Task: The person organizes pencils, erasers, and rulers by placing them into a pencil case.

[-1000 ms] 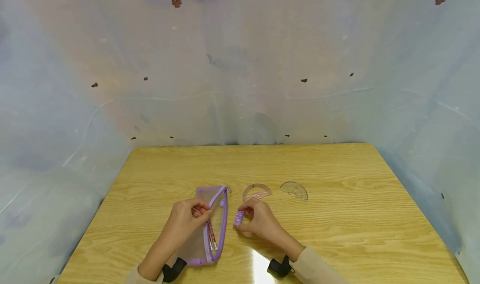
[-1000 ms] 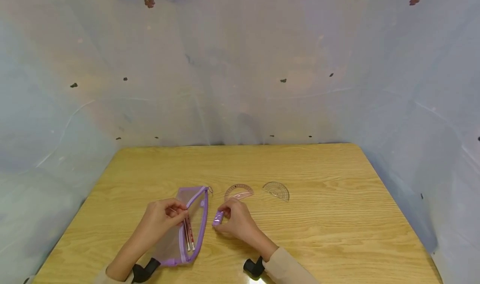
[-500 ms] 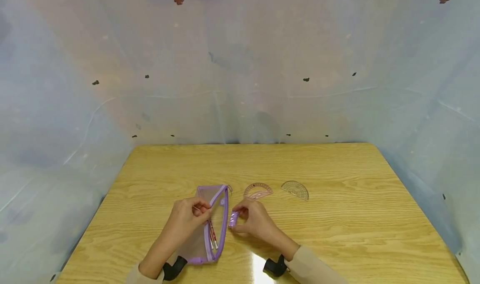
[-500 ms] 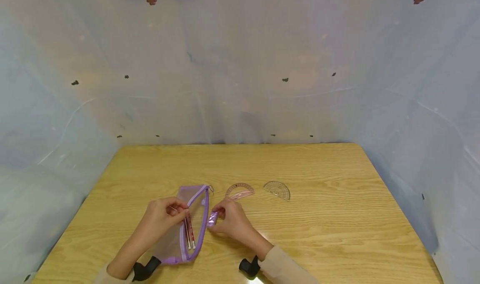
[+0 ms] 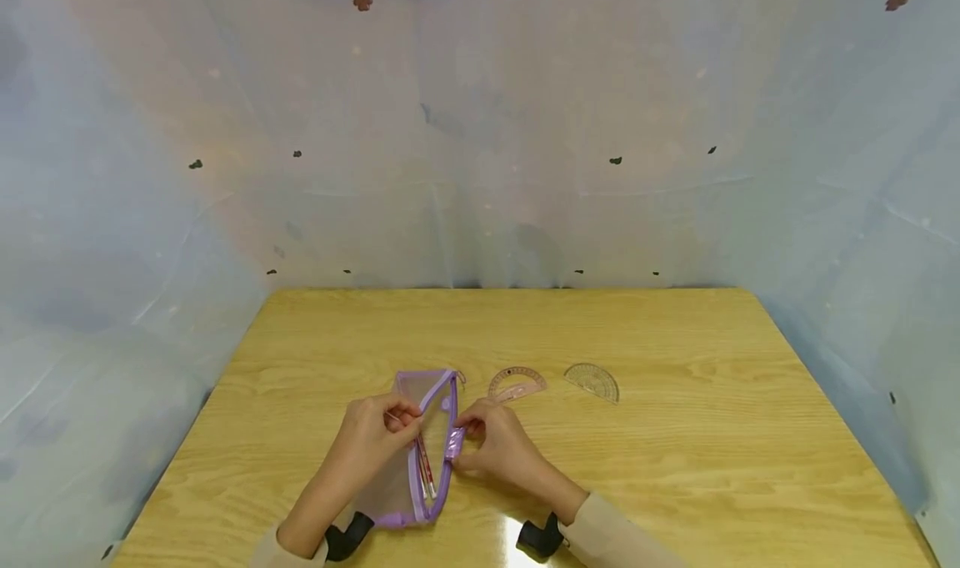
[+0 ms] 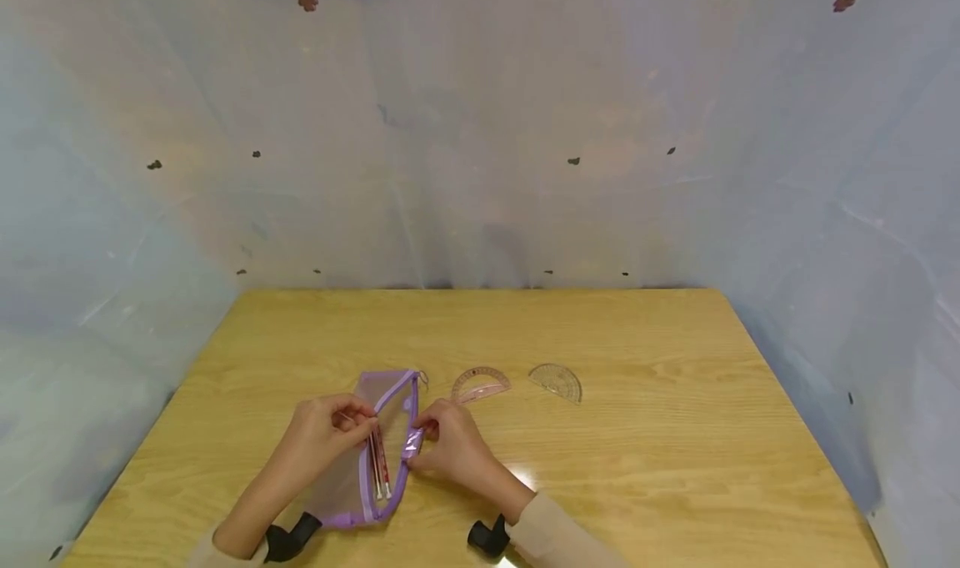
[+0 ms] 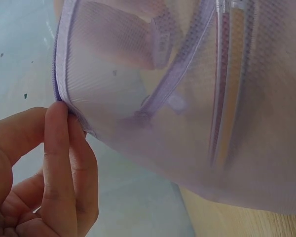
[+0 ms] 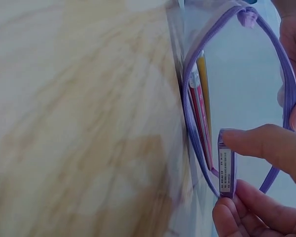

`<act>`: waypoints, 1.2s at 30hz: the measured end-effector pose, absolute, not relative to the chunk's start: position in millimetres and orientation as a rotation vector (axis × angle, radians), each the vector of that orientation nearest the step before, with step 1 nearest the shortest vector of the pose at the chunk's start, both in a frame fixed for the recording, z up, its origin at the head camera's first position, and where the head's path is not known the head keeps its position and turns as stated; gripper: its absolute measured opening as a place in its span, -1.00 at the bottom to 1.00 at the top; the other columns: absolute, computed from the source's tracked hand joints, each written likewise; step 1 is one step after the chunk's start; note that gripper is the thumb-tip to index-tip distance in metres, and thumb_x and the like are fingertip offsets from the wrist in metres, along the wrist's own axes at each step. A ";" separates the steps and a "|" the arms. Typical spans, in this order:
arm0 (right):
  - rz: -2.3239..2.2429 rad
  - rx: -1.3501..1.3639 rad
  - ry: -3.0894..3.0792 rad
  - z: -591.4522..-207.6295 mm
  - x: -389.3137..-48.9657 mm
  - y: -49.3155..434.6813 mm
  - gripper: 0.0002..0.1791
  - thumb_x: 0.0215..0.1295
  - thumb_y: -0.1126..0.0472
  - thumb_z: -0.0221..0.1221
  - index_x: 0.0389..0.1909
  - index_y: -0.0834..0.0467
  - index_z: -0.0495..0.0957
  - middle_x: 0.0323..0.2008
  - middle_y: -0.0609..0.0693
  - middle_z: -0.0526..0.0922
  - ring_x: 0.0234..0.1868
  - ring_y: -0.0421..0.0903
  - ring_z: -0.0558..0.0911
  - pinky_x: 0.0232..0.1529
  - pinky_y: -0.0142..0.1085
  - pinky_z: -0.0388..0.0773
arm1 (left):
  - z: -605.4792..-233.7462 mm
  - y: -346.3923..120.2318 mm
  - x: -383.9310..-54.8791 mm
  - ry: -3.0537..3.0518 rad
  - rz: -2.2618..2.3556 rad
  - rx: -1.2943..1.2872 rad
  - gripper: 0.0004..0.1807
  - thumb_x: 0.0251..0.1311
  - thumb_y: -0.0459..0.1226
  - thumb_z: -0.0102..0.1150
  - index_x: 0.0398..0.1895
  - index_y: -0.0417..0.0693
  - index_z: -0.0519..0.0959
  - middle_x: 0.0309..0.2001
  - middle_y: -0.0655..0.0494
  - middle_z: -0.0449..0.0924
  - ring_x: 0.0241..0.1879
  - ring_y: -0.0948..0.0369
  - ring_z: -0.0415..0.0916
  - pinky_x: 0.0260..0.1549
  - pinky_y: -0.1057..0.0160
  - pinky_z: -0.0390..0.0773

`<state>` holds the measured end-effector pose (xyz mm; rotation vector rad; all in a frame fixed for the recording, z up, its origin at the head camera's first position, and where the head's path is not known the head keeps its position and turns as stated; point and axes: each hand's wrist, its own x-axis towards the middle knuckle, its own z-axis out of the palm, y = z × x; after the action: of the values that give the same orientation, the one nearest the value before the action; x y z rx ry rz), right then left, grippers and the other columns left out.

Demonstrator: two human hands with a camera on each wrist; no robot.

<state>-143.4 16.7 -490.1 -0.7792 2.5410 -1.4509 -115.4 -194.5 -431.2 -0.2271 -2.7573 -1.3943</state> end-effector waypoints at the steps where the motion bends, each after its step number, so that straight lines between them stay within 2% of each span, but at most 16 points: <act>1: -1.453 -0.775 2.530 -490.1 -143.0 16.1 -0.57 -0.17 0.39 0.55 -0.19 0.30 0.66 -0.28 0.01 0.60 -0.25 -0.06 0.57 -0.18 -0.32 0.60 | -431.5 -194.5 -115.1 -2.758 -1.398 -0.222 -0.92 0.10 -0.50 0.37 -0.40 -0.20 0.68 -0.50 0.18 0.61 -0.53 0.31 0.56 -0.52 0.40 0.62; 11: -1.436 -0.793 2.535 -491.3 -145.0 8.5 -0.57 -0.15 0.33 0.57 -0.19 0.27 0.67 -0.28 -0.04 0.61 -0.28 -0.15 0.56 -0.22 -0.39 0.58 | -433.4 -195.6 -114.7 -2.760 -1.367 -0.231 -0.92 0.09 -0.49 0.38 -0.40 -0.18 0.68 -0.51 0.21 0.60 -0.52 0.32 0.55 -0.52 0.39 0.62; 36: -1.439 -0.798 2.507 -493.2 -144.6 -2.7 -0.56 -0.17 0.36 0.58 -0.20 0.28 0.67 -0.26 -0.05 0.60 -0.25 -0.15 0.58 -0.20 -0.39 0.61 | -431.4 -194.7 -115.6 -2.748 -1.368 -0.217 -0.90 0.08 -0.50 0.38 -0.41 -0.17 0.68 -0.50 0.20 0.61 -0.52 0.31 0.55 -0.51 0.39 0.62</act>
<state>-144.6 -2.7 -493.2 -0.7981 2.5074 -1.4393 -115.6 -194.7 -431.4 -0.2173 -2.7475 -1.3684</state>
